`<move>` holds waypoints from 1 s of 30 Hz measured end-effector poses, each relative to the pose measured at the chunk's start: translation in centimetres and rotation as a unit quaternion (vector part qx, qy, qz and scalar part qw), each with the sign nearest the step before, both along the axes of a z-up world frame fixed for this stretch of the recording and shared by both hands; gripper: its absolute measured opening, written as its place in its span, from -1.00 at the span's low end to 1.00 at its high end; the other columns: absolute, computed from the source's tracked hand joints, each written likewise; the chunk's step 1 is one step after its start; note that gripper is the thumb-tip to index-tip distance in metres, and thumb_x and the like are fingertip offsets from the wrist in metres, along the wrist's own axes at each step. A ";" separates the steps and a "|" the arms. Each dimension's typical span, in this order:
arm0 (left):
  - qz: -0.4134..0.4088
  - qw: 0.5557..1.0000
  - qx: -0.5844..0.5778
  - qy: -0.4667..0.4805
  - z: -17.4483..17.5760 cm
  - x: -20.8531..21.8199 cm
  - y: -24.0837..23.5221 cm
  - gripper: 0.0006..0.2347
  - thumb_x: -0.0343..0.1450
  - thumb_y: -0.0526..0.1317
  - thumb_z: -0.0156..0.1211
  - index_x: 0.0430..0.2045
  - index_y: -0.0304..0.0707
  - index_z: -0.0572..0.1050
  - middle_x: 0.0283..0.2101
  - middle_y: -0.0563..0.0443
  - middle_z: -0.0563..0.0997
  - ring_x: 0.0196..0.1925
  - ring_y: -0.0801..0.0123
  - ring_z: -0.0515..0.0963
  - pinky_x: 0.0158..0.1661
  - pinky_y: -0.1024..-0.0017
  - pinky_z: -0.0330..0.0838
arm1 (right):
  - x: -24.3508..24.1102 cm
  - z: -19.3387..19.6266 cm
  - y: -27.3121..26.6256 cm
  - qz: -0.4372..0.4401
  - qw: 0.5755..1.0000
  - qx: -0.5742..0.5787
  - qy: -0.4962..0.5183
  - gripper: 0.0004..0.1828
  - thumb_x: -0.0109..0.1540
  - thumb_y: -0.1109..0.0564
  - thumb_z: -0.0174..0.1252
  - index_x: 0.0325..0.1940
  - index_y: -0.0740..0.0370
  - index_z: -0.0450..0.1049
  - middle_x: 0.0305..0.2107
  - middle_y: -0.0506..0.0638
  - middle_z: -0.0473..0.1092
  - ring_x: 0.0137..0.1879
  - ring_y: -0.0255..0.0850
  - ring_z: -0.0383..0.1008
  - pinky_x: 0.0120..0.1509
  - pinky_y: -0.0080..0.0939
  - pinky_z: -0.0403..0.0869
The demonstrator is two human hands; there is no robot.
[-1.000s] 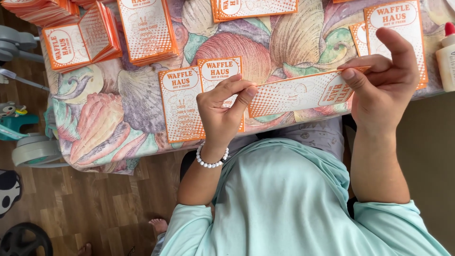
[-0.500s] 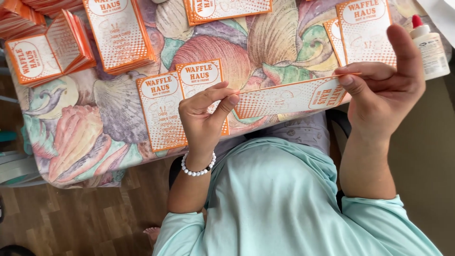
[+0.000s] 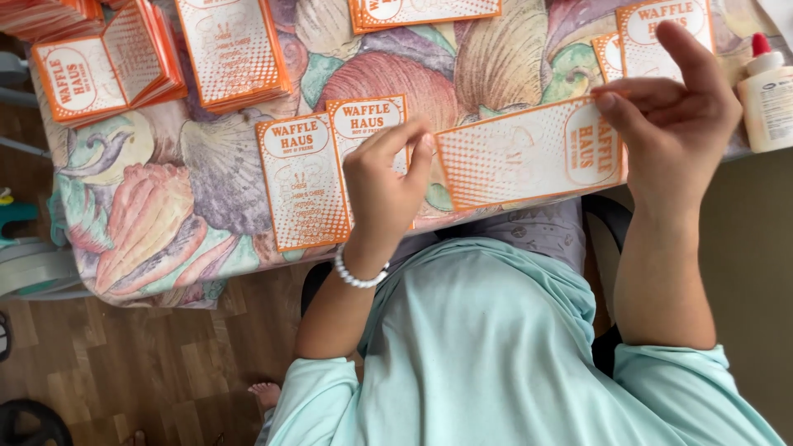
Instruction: The person applies glue to the edge of a printed paper and then folds another paper over it to create a booklet. They repeat this process with several identical papers, pressing the folded edges to secure them.
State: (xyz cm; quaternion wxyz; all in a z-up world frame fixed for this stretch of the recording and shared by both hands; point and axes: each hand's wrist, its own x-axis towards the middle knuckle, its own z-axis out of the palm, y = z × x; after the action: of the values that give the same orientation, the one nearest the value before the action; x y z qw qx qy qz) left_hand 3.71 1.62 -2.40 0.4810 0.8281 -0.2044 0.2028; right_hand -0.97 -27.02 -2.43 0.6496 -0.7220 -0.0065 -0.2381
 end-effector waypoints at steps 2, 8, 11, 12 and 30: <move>-0.036 0.998 0.043 -0.037 -0.7 -0.5 -0.4 -0.82 0.49 -0.41 0.11 -0.05 -0.38 0.54 -0.05 -0.12 0.65 -0.01 0.13 0.65 0.12 0.20 0.45 | 1.6 -1.7 -0.3 0.008 1.000 0.007 0.023 -0.33 0.40 0.57 0.30 0.53 0.40 0.23 -0.08 0.35 0.49 0.06 -0.03 0.59 0.31 -0.12 0.64; -0.145 0.925 0.344 -0.070 -4.5 -1.7 -2.3 -0.59 0.58 -0.15 -0.06 0.28 -0.48 0.33 0.37 -0.35 0.37 0.44 -0.02 0.35 0.46 0.06 0.15 | 3.4 -3.1 -0.2 0.013 0.990 -0.124 0.060 -0.44 0.38 0.55 0.25 0.44 0.46 0.29 -0.15 0.30 0.51 0.05 -0.06 0.59 0.21 -0.15 0.60; -0.118 0.903 0.408 -0.061 -5.3 -1.8 -2.5 -0.47 0.57 0.07 -0.11 0.27 -0.47 0.34 0.41 -0.34 0.31 0.49 -0.01 0.25 0.46 -0.04 0.05 | 3.5 -3.7 -0.7 -0.005 0.962 -0.272 0.006 -0.42 0.37 0.51 0.39 0.43 0.58 0.32 -0.08 0.38 0.53 0.07 0.06 0.59 0.12 -0.08 0.58; -0.114 0.896 0.424 -0.062 -5.2 -1.9 -2.6 -0.41 0.55 0.14 -0.10 0.29 -0.44 0.33 0.43 -0.31 0.28 0.51 0.03 0.21 0.48 -0.12 -0.03 | 3.4 -3.9 -1.1 -0.019 0.925 -0.378 -0.041 -0.36 0.35 0.48 0.51 0.42 0.66 0.34 -0.01 0.45 0.55 0.13 0.17 0.59 0.06 0.02 0.57; -0.117 0.914 0.390 -0.006 -3.8 -1.3 -1.8 -0.46 0.55 0.16 -0.18 0.27 -0.22 0.39 0.46 -0.04 0.27 0.47 0.31 0.26 0.33 -0.58 -0.19 | 2.5 -1.4 3.2 0.188 0.804 -0.558 0.085 -0.35 0.52 -0.02 -0.44 0.59 0.45 0.09 0.36 0.55 0.25 0.61 0.28 0.02 0.72 0.16 -0.22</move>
State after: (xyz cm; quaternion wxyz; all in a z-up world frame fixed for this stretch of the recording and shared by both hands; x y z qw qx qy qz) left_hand 2.44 -0.20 -6.22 0.1392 0.9189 -0.3652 0.0545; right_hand 1.51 -23.79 -3.84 0.1642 -0.9619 -0.2185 -0.0039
